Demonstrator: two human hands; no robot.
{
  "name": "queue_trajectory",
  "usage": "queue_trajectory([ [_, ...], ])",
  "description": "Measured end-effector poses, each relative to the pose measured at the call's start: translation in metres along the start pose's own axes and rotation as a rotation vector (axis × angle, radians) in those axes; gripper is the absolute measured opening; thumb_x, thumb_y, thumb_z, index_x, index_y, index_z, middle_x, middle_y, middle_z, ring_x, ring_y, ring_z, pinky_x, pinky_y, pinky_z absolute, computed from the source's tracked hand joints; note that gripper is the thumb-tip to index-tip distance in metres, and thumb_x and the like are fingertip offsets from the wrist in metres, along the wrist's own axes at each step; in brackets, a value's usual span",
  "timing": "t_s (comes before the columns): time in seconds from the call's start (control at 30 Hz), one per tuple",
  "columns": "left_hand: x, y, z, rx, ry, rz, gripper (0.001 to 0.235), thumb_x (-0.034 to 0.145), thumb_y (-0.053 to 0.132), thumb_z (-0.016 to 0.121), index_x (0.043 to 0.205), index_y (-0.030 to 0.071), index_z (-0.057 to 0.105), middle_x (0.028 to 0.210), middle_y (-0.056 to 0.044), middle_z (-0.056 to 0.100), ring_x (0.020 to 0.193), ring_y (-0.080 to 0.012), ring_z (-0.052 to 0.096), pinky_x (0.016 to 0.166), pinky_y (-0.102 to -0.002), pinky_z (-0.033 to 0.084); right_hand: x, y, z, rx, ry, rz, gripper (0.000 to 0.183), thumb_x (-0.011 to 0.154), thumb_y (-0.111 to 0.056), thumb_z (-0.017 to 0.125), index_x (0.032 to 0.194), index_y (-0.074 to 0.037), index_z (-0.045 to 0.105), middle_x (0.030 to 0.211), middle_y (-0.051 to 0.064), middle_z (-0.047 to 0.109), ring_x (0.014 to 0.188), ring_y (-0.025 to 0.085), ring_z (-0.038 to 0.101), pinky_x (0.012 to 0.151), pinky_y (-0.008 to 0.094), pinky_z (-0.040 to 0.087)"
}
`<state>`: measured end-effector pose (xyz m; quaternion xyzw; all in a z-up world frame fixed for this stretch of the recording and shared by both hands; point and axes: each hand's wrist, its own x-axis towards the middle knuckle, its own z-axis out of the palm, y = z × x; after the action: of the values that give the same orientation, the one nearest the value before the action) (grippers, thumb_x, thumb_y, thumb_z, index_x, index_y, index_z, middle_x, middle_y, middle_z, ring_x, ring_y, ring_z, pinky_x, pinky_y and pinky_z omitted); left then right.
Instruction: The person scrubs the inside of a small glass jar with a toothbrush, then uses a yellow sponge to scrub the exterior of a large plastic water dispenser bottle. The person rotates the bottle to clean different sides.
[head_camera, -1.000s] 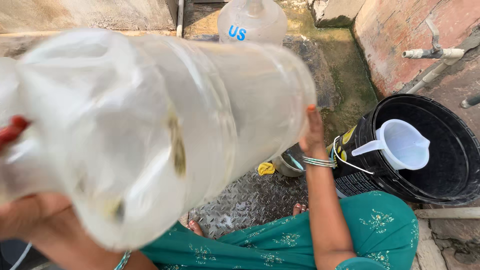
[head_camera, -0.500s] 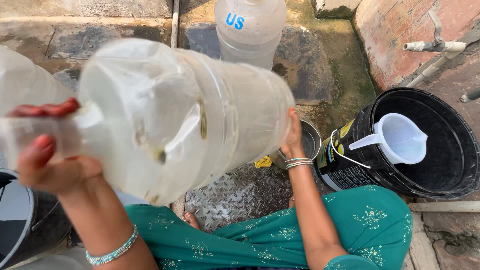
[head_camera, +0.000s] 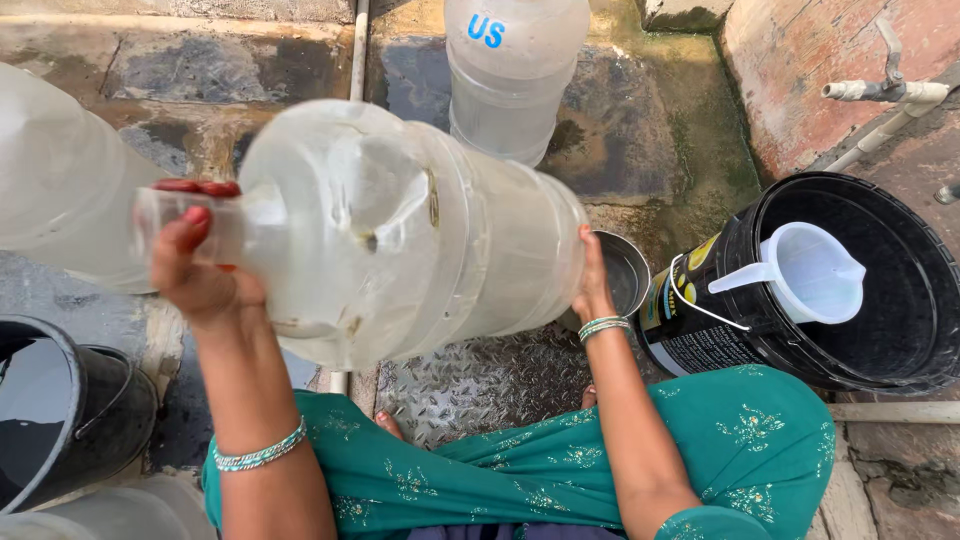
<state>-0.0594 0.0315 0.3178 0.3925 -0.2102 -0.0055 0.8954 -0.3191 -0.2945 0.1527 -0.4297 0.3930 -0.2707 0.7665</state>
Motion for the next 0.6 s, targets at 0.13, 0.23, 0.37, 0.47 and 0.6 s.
queue_trajectory([
  [0.13, -0.003, 0.024, -0.003, -0.031, 0.016, 0.0, 0.034, 0.08, 0.007, 0.071, 0.113, 0.007, 0.061, 0.099, -0.009, 0.065, 0.093, -0.0269, 0.067, 0.095, -0.043, 0.057, -0.022, -0.092, -0.043, 0.173, -0.283, -0.742, 0.096, 0.09, -0.068, 0.07, 0.158, -0.008, 0.038, 0.154, 0.015, 0.045, 0.145, 0.033, 0.046, 0.125, 0.054, 0.04],
  [0.23, -0.005, 0.032, -0.005, -0.039, 0.039, 0.008, 0.038, 0.081, 0.006, 0.073, 0.115, 0.008, 0.058, 0.1, -0.009, 0.065, 0.093, -0.0257, 0.067, 0.093, -0.042, 0.058, -0.021, -0.11, -0.039, 0.213, -0.309, -0.789, 0.098, 0.09, -0.07, 0.066, 0.16, -0.008, 0.035, 0.157, 0.013, 0.043, 0.147, 0.03, 0.044, 0.126, 0.052, 0.037],
  [0.37, -0.007, 0.009, -0.006, -0.06, 0.135, -0.026, 0.043, 0.081, 0.004, 0.077, 0.118, 0.011, 0.055, 0.101, -0.009, 0.065, 0.093, -0.024, 0.067, 0.091, -0.041, 0.059, 0.006, -0.055, -0.011, -0.054, 0.006, -0.484, 0.09, 0.095, -0.065, 0.054, 0.161, -0.008, 0.028, 0.166, 0.015, 0.033, 0.153, 0.028, 0.034, 0.126, 0.046, 0.029],
  [0.47, 0.005, -0.023, -0.008, -0.098, 0.212, -0.065, 0.048, 0.082, 0.003, 0.08, 0.12, 0.013, 0.053, 0.102, -0.009, 0.066, 0.092, -0.0227, 0.067, 0.089, -0.04, 0.06, 0.015, -0.012, -0.02, -0.146, -0.006, -0.007, 0.088, 0.083, -0.061, 0.059, 0.155, -0.018, 0.034, 0.157, 0.015, 0.04, 0.14, 0.031, 0.044, 0.11, 0.049, 0.043],
  [0.6, 0.025, -0.044, -0.033, -0.192, 0.238, -0.08, 0.042, 0.087, 0.005, 0.08, 0.119, 0.01, 0.053, 0.106, -0.01, 0.066, 0.099, -0.0211, 0.069, 0.091, -0.043, 0.063, 0.012, -0.065, -0.04, -0.359, 0.165, 0.027, 0.087, 0.083, -0.061, 0.071, 0.132, 0.011, 0.059, 0.126, 0.03, 0.067, 0.11, 0.037, 0.072, 0.092, 0.046, 0.06],
])
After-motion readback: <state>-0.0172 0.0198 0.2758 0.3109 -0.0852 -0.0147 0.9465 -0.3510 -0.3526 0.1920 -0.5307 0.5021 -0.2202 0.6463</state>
